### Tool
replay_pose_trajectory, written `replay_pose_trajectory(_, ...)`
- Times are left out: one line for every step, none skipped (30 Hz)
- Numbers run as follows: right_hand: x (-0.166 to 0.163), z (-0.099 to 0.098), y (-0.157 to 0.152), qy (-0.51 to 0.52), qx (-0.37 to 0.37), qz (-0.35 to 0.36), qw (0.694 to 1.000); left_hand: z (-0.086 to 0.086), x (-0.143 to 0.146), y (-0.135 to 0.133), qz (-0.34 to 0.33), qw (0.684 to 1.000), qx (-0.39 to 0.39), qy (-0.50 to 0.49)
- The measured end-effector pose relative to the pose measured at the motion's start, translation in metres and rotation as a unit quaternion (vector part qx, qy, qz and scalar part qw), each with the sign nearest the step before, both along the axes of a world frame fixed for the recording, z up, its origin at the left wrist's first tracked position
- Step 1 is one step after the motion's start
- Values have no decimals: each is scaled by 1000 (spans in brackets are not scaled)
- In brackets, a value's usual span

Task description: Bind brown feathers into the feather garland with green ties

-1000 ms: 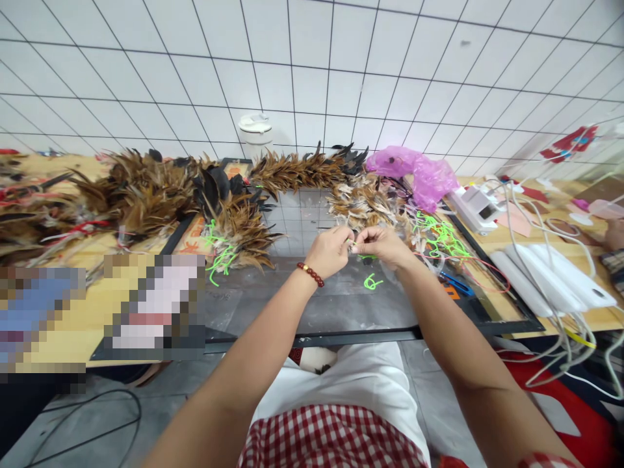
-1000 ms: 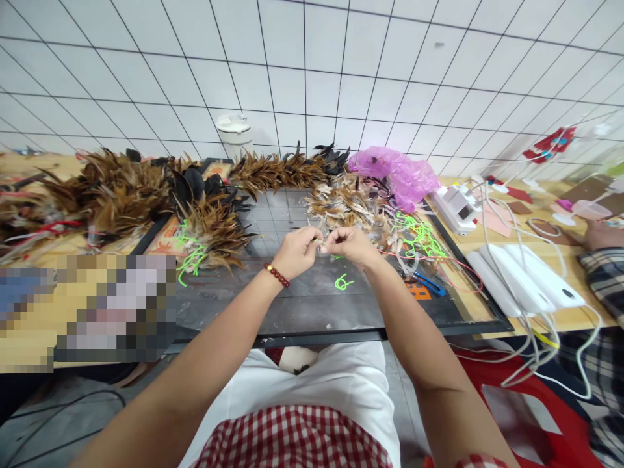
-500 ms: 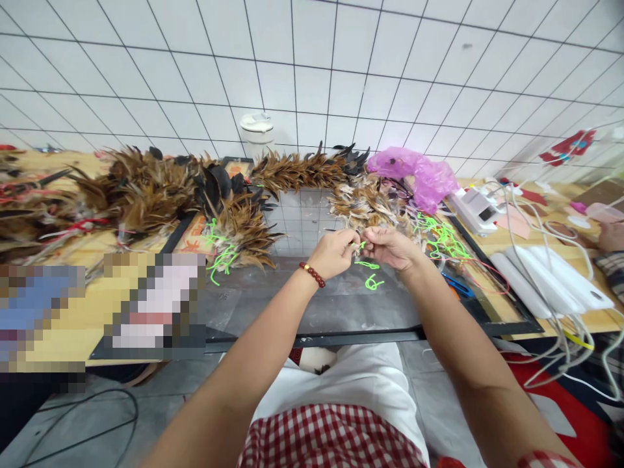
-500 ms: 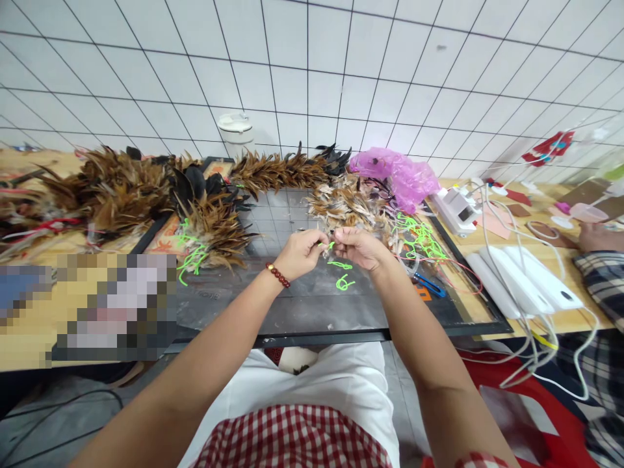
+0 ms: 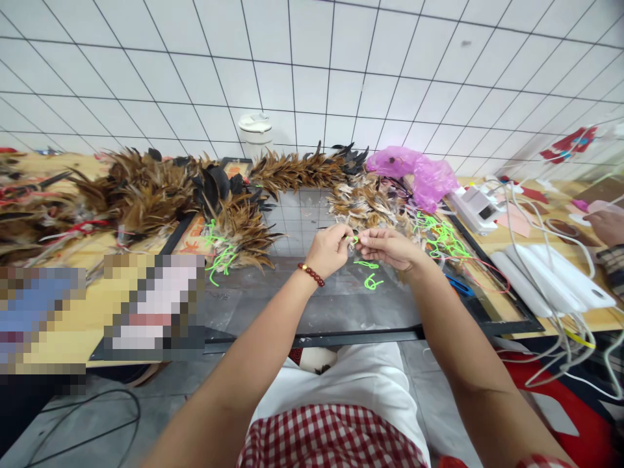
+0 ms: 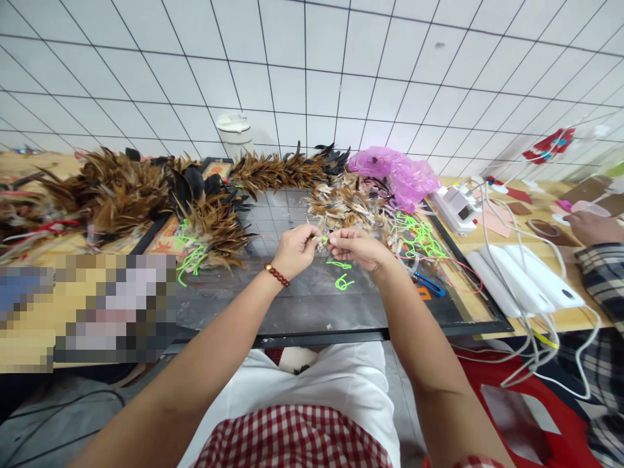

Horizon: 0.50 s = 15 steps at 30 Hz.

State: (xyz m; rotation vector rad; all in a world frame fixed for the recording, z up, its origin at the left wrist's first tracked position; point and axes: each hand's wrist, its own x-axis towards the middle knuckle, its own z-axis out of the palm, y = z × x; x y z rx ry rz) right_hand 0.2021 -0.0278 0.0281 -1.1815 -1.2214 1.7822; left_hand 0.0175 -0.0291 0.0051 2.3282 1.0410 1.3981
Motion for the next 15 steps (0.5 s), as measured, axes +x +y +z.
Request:
replay_pose_trajectory(-1,-1,1,1,-14,-4,1000,0,0,0,2,1000,0,-1)
replay_pose_trajectory(-2,-2,1,6,-25,-6,1000,0,0,0,3,1000,0,1)
replay_pose_trajectory(-4,-3,2,13,-30,-9,999,0,0,0,2,1000,-1,5)
replay_pose_trajectory(-6,-4,2,22,-30,-11,999,0,0,0,0,1000,-2,9)
replay_pose_trajectory(-7,-5,3,32,-25,-14,999,0,0,-1,-2,1000,-3,12)
replay_pose_trajectory(-9,-5,3,42,-16,-19,999,0,0,-1,-4,1000,-5,14)
replay_pose_trajectory(-11,-5,3,49,-5,-27,998,0,1,-1,-5,1000,-7,15)
replay_pose_trajectory(-13,-4,2,52,7,-37,998,0,1,-1,-5,1000,-10,14)
replay_pose_trajectory(-14,-4,2,52,19,-46,997,0,1,-1,-6,1000,-13,11)
replay_pose_trajectory(-15,-3,2,48,31,-54,997,0,1,-1,-6,1000,-16,6)
replay_pose_trajectory(-16,-3,1,42,43,-58,997,0,1,-1,-6,1000,-20,0)
replay_pose_trajectory(-16,-3,1,34,57,-57,996,0,1,0,-7,1000,-22,-7)
replay_pose_trajectory(-16,-3,1,22,72,-51,996,0,1,0,-8,1000,-25,-16)
replay_pose_trajectory(-15,-3,1,5,93,-45,995,0,1,0,-11,999,-27,-25)
replay_pose_trajectory(-14,-4,1,-22,120,-41,992,0,1,0,-14,999,-31,-36)
